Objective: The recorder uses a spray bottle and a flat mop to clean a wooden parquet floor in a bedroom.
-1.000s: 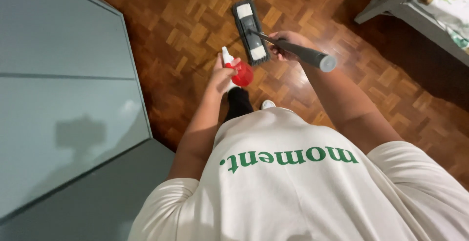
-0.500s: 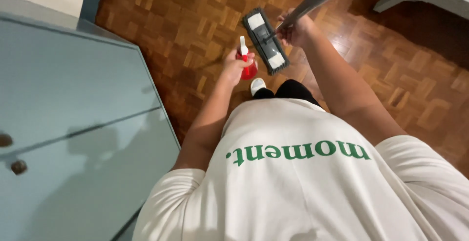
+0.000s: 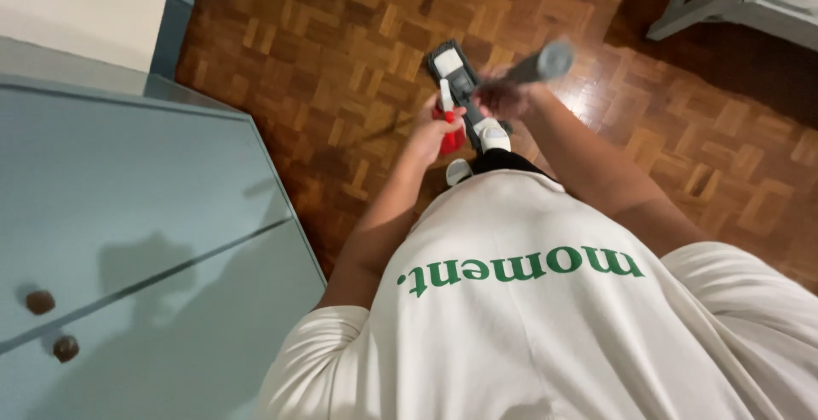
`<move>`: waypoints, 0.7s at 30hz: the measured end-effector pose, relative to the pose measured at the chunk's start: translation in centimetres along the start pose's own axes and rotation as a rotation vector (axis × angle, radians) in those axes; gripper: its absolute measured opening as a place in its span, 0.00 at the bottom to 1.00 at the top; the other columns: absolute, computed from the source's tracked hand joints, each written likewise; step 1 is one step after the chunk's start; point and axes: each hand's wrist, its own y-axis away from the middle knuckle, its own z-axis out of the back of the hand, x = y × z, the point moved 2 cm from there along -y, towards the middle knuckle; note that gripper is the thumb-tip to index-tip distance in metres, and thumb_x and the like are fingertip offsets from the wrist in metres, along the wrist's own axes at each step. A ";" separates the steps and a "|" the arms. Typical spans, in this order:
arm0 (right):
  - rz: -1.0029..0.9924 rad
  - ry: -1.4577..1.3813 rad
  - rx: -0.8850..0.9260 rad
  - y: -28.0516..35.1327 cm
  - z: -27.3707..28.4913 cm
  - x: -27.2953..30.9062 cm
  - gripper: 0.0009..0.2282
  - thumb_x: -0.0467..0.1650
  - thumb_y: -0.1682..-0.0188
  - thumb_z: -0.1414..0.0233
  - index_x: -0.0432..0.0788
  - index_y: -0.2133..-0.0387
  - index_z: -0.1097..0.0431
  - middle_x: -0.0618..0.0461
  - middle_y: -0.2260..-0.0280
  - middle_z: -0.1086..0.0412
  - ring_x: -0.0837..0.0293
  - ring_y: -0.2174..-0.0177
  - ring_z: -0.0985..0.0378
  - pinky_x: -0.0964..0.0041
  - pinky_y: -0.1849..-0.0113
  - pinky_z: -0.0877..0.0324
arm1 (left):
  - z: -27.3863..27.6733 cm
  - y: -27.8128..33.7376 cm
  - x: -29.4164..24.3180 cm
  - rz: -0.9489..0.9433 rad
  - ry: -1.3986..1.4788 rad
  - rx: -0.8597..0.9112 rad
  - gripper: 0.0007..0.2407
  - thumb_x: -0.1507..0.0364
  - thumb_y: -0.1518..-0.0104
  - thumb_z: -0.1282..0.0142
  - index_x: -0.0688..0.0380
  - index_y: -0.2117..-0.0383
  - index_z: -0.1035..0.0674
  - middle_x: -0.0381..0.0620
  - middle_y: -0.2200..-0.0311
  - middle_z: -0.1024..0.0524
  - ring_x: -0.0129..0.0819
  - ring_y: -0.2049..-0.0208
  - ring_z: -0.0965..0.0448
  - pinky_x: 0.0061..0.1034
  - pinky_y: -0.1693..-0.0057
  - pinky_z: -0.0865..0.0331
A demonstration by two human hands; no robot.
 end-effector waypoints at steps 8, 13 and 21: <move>-0.040 0.120 0.151 -3.0 4.9 -0.9 0.09 0.30 0.51 0.51 0.47 0.59 0.26 0.39 0.64 0.24 0.39 0.64 0.16 0.44 0.62 0.17 | -6.3 -2.2 -1.4 0.013 -0.179 0.081 0.43 0.90 0.62 0.33 0.53 0.33 0.37 0.54 0.47 0.32 0.48 0.50 0.24 0.36 0.58 0.20; 0.026 -0.007 -0.021 2.9 3.9 -0.3 0.07 0.34 0.52 0.45 0.43 0.68 0.29 0.51 0.72 0.29 0.49 0.67 0.19 0.38 0.55 0.21 | -11.2 -2.8 -0.9 -0.072 -0.483 0.127 0.44 0.88 0.65 0.31 0.53 0.33 0.34 0.59 0.44 0.33 0.53 0.42 0.29 0.32 0.50 0.21; 0.087 -0.003 -0.047 8.4 6.8 3.9 0.18 0.41 0.52 0.38 0.39 0.62 0.32 0.53 0.79 0.30 0.53 0.78 0.21 0.43 0.65 0.17 | -19.4 -5.7 1.6 -0.295 -0.629 0.241 0.31 0.80 0.71 0.28 0.61 0.51 0.21 0.58 0.55 0.29 0.53 0.51 0.27 0.41 0.40 0.32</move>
